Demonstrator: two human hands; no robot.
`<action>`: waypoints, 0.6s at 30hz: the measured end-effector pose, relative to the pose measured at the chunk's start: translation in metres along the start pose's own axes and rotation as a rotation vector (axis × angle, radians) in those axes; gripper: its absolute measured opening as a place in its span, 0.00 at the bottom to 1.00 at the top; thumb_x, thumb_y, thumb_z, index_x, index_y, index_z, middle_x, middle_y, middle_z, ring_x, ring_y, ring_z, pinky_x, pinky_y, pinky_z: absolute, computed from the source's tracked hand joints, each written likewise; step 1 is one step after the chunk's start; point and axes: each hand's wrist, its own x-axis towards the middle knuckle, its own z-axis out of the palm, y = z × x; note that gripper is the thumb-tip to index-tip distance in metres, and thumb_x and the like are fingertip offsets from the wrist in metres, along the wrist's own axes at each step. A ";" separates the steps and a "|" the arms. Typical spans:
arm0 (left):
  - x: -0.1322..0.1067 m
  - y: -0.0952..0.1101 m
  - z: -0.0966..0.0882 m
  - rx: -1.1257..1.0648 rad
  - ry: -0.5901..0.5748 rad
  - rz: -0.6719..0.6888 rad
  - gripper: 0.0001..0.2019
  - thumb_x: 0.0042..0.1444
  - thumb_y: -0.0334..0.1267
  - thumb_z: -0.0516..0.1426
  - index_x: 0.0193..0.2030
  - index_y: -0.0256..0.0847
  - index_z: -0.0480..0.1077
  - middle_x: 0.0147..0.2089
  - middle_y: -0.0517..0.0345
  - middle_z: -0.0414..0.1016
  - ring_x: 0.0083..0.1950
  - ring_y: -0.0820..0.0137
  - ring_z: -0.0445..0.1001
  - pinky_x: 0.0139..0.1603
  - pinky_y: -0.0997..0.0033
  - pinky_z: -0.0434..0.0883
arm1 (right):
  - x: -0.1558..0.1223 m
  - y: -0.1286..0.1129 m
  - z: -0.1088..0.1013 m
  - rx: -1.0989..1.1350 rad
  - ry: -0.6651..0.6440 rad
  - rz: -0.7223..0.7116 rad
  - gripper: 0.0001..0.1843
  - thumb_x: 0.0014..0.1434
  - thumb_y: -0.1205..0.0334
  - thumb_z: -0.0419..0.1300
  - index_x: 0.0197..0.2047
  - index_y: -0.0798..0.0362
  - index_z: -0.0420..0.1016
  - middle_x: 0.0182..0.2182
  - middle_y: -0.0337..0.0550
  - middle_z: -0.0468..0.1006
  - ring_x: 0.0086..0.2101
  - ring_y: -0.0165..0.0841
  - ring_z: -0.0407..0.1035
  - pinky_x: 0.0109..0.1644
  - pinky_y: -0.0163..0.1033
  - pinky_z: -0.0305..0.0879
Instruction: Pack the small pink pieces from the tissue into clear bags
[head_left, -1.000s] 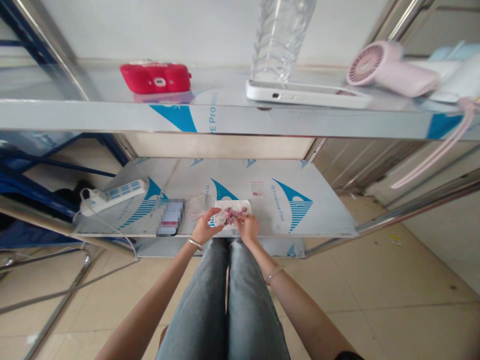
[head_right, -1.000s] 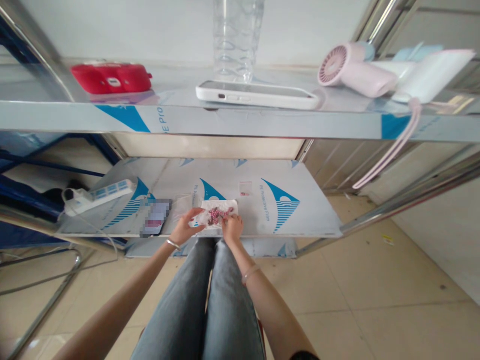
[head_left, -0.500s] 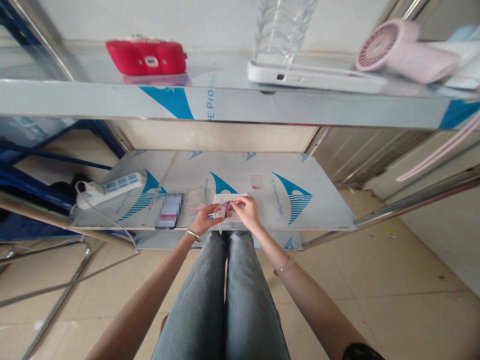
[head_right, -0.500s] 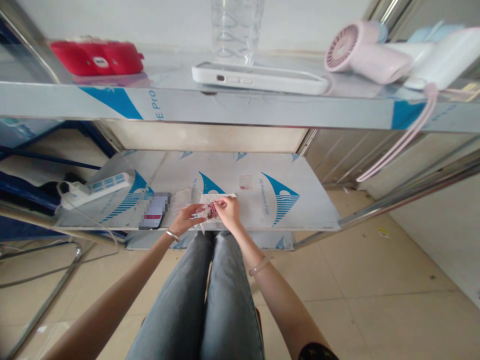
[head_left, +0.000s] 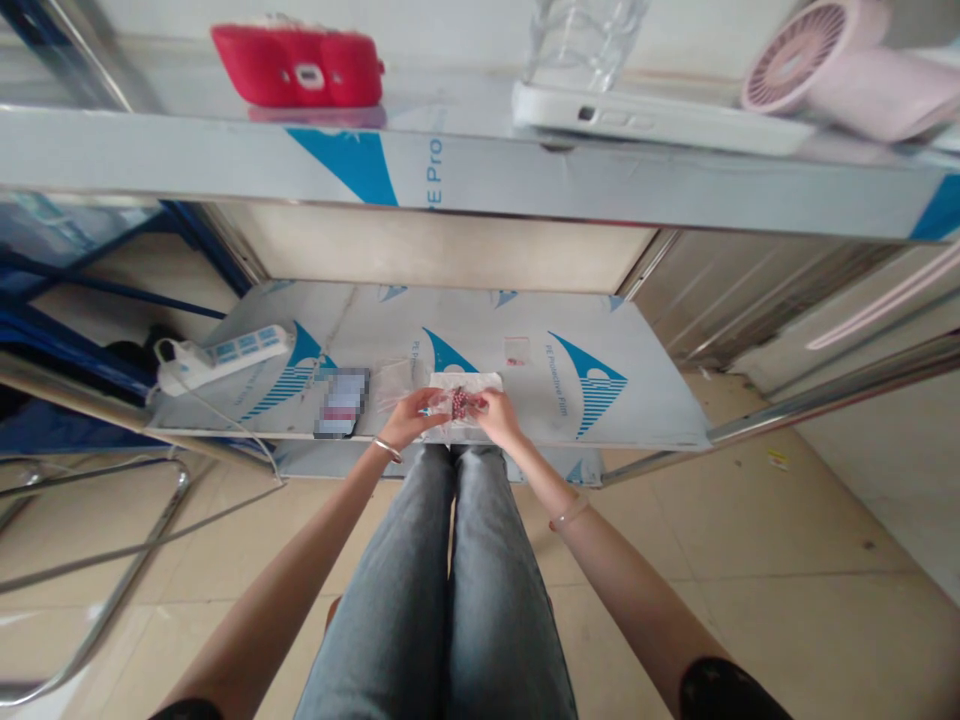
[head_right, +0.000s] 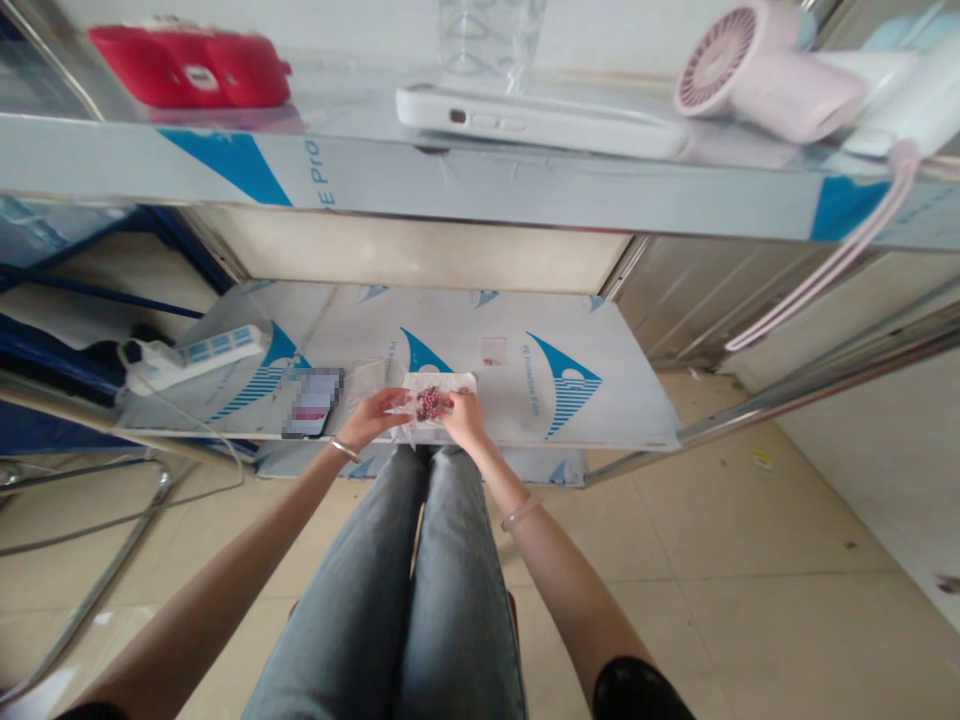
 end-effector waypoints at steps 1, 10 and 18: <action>-0.002 0.000 -0.001 -0.010 0.005 -0.007 0.27 0.38 0.41 0.66 0.47 0.37 0.69 0.47 0.47 0.76 0.51 0.61 0.73 0.48 0.63 0.70 | -0.002 0.005 0.007 -0.033 -0.029 0.008 0.07 0.52 0.61 0.63 0.35 0.54 0.79 0.29 0.45 0.78 0.31 0.33 0.70 0.37 0.36 0.63; -0.008 -0.001 -0.007 0.012 0.004 -0.004 0.27 0.40 0.42 0.66 0.49 0.38 0.69 0.47 0.49 0.76 0.51 0.62 0.72 0.49 0.63 0.70 | -0.008 0.014 0.044 -0.248 -0.033 0.006 0.07 0.56 0.61 0.60 0.35 0.54 0.77 0.37 0.49 0.76 0.43 0.39 0.66 0.49 0.42 0.59; -0.010 0.000 -0.008 0.073 0.004 -0.013 0.26 0.40 0.40 0.66 0.49 0.38 0.69 0.47 0.49 0.76 0.51 0.61 0.72 0.46 0.65 0.69 | -0.004 0.010 0.025 -0.017 0.147 0.024 0.09 0.56 0.59 0.59 0.32 0.55 0.77 0.31 0.47 0.77 0.37 0.37 0.68 0.46 0.41 0.61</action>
